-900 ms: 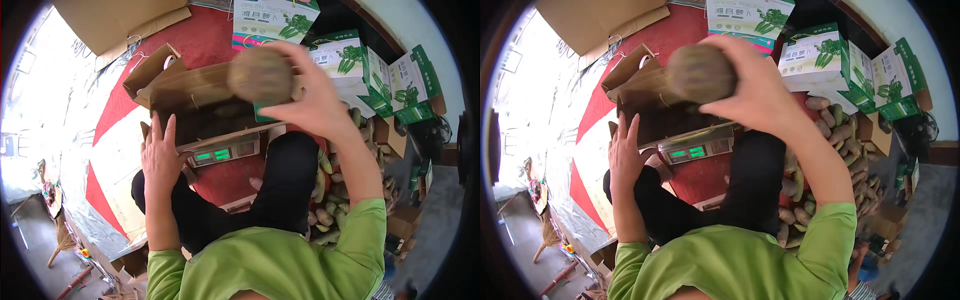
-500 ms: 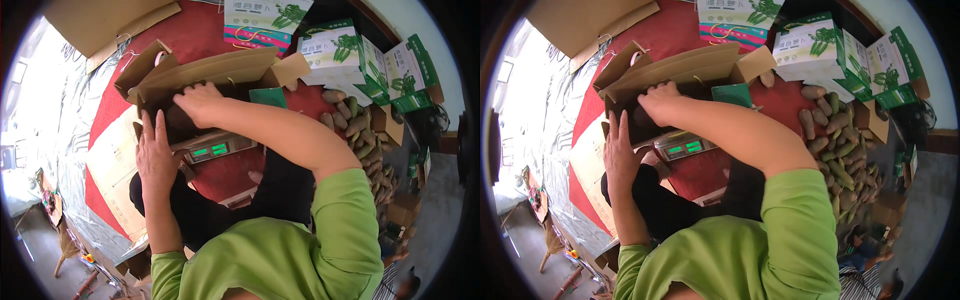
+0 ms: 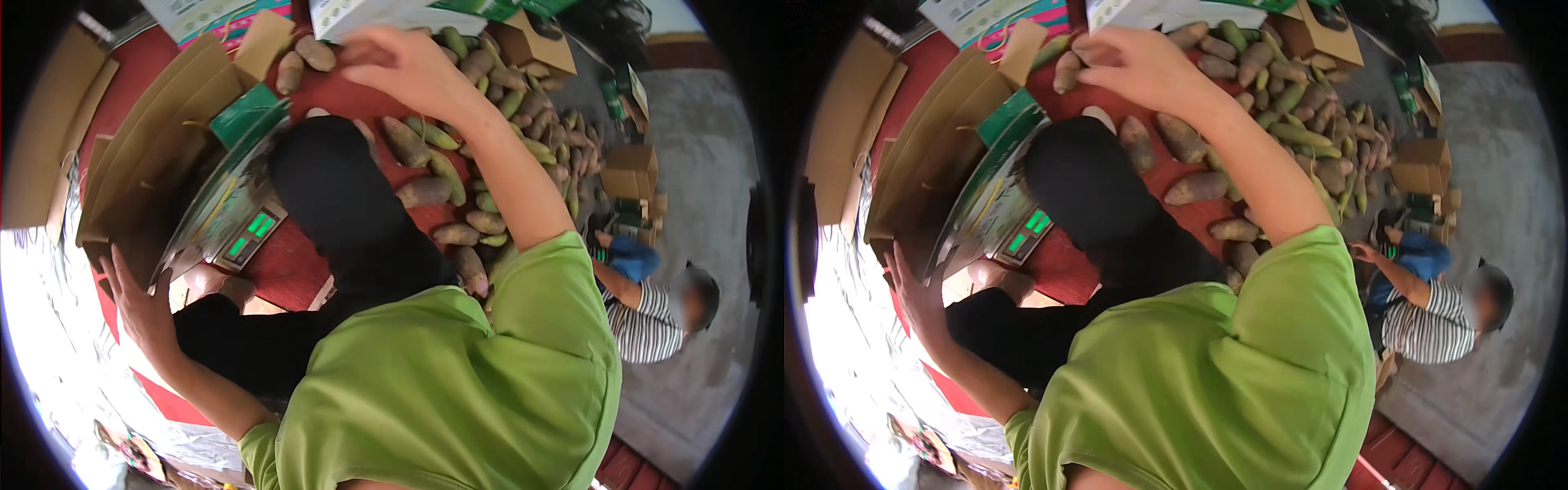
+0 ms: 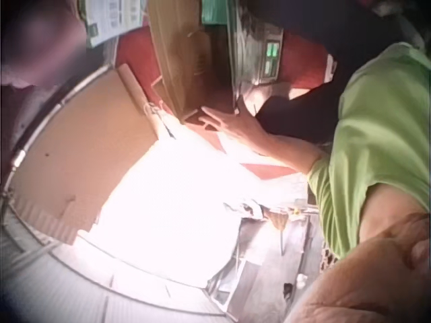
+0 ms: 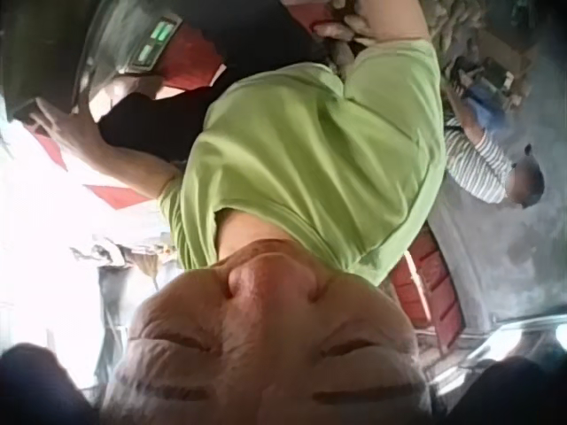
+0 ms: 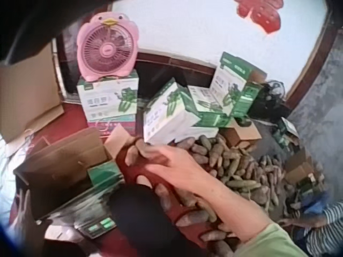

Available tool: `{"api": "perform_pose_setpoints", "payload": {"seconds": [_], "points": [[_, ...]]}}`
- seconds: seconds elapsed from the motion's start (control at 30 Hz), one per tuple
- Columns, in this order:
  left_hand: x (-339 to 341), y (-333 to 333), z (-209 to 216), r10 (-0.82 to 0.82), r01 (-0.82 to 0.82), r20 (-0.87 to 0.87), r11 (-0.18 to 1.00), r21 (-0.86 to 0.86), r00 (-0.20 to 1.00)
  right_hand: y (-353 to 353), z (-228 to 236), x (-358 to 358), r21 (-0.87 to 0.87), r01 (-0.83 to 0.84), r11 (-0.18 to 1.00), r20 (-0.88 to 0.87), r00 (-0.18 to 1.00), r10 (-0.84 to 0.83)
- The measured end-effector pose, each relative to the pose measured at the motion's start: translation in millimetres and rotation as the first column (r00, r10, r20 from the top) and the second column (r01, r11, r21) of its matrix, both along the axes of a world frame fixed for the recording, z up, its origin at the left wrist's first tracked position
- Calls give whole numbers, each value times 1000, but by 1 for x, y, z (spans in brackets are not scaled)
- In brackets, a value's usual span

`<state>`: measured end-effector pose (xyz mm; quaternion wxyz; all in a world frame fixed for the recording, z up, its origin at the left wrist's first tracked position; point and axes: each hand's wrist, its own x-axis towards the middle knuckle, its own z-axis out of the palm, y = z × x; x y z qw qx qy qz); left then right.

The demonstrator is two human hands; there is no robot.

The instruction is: Sort and package large produce items from a pile on the floor into cardboard boxes and bags.

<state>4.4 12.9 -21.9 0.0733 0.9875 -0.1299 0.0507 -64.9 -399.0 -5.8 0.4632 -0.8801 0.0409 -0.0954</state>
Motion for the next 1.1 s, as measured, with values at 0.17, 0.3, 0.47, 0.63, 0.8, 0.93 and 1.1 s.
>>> {"api": "perform_pose_setpoints", "payload": {"seconds": [0.17, 0.3, 0.47, 0.63, 0.8, 0.93, 1.1], "points": [[5, 0, -6, 8, -8, -15, 1000, 15, 1000, -72, -108, -163, -293, 345, 892, -398, 804, -442], [13, 10, -18, -5, 5, -9, 1000, -1, 1000, -78, -211, -290, -486, 290, 824, -572, 608, -551], [16, 11, -21, -13, 14, 12, 1000, -21, 1000, -39, -311, -389, -380, 203, 903, -769, 472, -430], [21, 20, -27, -43, 40, 82, 999, 34, 996, 5, -298, -385, -200, 324, 925, -871, 373, -319], [29, 25, -36, -62, 62, 59, 998, 10, 996, -24, -302, -376, -481, 324, 815, -718, 388, -578], [22, 21, -25, -21, 18, 61, 999, 49, 998, -69, -258, -345, -877, 66, 476, -426, 352, -834], [15, 12, -24, 27, -29, -35, 997, -75, 999, -113, -239, -355, -899, -55, 435, -427, 332, -841]]}}
